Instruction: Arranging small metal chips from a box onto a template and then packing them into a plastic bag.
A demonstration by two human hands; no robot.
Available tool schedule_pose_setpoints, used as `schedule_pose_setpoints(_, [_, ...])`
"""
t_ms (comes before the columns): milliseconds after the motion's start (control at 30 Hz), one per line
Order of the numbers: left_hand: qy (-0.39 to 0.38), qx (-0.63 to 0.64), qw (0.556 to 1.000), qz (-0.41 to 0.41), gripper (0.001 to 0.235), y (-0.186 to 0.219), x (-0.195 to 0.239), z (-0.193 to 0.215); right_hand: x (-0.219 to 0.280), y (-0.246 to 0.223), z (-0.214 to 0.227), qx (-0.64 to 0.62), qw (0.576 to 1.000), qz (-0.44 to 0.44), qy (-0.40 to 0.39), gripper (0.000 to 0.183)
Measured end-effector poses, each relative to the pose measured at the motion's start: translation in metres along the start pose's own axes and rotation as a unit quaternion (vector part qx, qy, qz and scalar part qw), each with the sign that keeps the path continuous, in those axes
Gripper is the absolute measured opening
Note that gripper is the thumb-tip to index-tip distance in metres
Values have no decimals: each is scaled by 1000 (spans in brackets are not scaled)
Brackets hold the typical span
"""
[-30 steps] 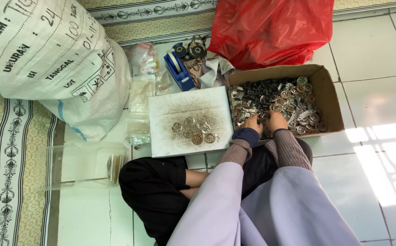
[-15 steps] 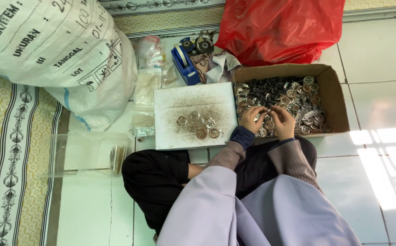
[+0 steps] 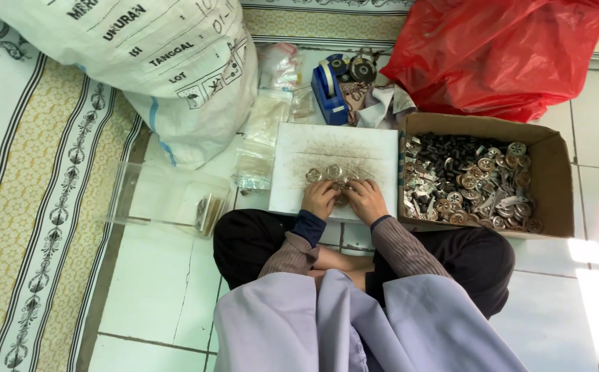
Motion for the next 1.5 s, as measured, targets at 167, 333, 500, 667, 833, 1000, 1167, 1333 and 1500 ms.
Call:
schedule_pose_setpoints(167, [-66,18,993,100,13,-19,10,-12,3,2,-19,-29,999,-30,-31,20])
schedule_pose_setpoints(333, [-78,21,989,126,13,-16,11,-14,9,4,-15,-43,996,-51,-56,30])
schedule_pose_setpoints(500, [-20,47,986,158,18,-17,11,-23,6,23,7,-82,991,-102,-31,36])
schedule_pose_setpoints(667, [8,111,988,111,16,36,-46,-32,12,88,64,-78,986,-146,-2,40])
schedule_pose_setpoints(833, [21,160,986,46,24,119,-111,-104,32,158,132,-60,961,-269,11,32])
schedule_pose_setpoints(1000, [-328,159,923,125,48,187,-114,-236,143,248,116,-40,891,-439,-113,19])
schedule_pose_setpoints(1167, [-448,99,880,121,51,188,-57,-286,202,250,81,-48,763,-561,-317,46])
schedule_pose_setpoints(1333, [-510,76,848,125,59,184,-55,-253,215,251,28,-49,724,-551,-412,62])
schedule_pose_setpoints(1500, [-481,35,868,119,54,177,-40,-275,229,261,5,7,735,-511,-445,53])
Point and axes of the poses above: each hand's wrist, its own x-axis away from the middle knuckle, its own z-axis out of the back of the hand, y = z × x, the point moved 6 cm from there along -x, towards the middle knuckle, and after that the axes turned 1 degree about -x, right-handed, at the moved point
